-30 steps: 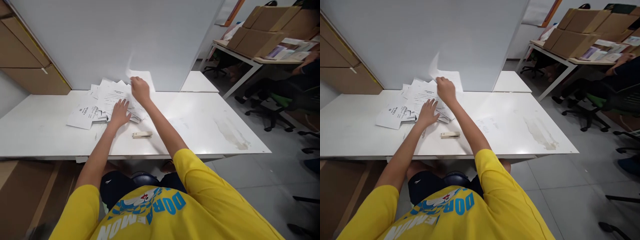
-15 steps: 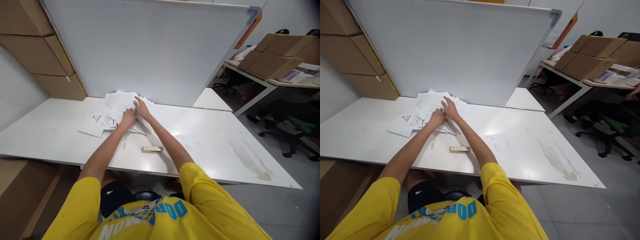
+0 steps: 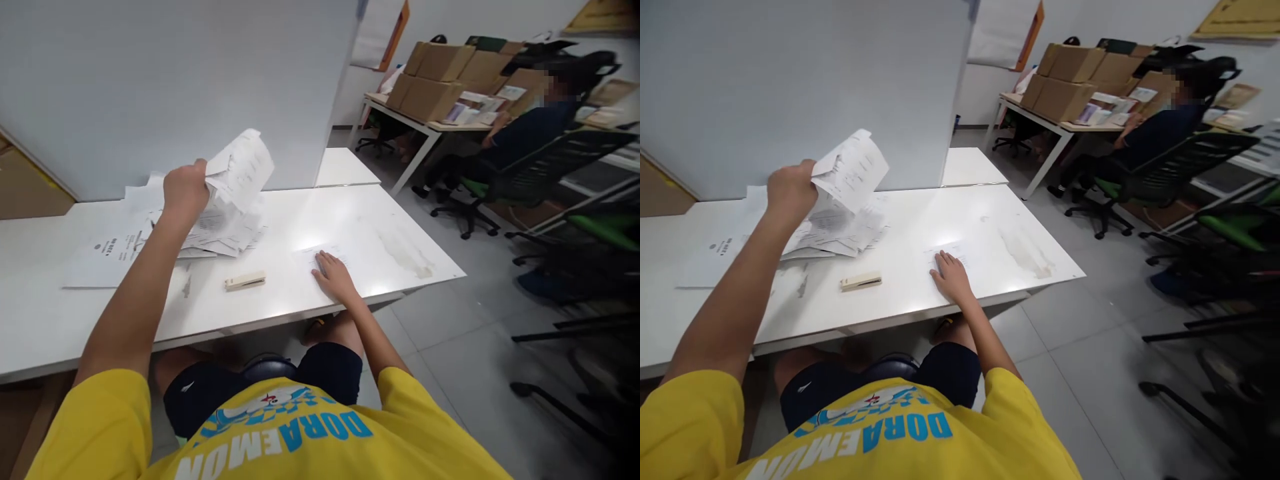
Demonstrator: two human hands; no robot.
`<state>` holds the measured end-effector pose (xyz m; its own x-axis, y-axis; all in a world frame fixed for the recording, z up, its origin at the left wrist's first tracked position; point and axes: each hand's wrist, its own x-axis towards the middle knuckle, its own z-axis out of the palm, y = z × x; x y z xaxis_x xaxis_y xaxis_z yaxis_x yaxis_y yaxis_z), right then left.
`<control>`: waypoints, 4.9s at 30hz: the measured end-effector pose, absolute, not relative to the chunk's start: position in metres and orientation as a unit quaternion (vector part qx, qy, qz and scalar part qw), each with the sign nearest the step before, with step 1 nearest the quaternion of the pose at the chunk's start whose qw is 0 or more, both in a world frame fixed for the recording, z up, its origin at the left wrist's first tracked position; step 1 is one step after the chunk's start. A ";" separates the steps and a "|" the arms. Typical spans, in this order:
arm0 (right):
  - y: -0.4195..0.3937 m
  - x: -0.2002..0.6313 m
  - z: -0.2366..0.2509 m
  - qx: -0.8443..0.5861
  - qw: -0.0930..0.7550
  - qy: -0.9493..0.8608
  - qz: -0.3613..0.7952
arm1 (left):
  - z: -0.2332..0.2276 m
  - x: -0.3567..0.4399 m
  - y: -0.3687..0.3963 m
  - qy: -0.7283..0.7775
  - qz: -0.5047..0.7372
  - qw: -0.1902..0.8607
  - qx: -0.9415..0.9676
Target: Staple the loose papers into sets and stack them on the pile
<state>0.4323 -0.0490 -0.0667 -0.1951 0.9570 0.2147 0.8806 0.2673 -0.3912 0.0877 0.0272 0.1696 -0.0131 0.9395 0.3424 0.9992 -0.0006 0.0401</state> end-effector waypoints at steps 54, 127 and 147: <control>-0.181 0.491 -0.051 -0.548 0.617 -0.174 0.538 | -0.042 0.317 -0.073 -0.185 -0.186 0.041 -0.964; -0.027 0.534 -0.008 -0.876 0.087 -0.460 0.114 | -0.048 0.122 -0.104 -0.511 -0.307 0.016 -0.802; -0.149 0.459 -0.024 -0.621 0.438 -0.378 0.529 | -0.041 0.127 -0.115 -0.541 -0.260 -0.018 -0.799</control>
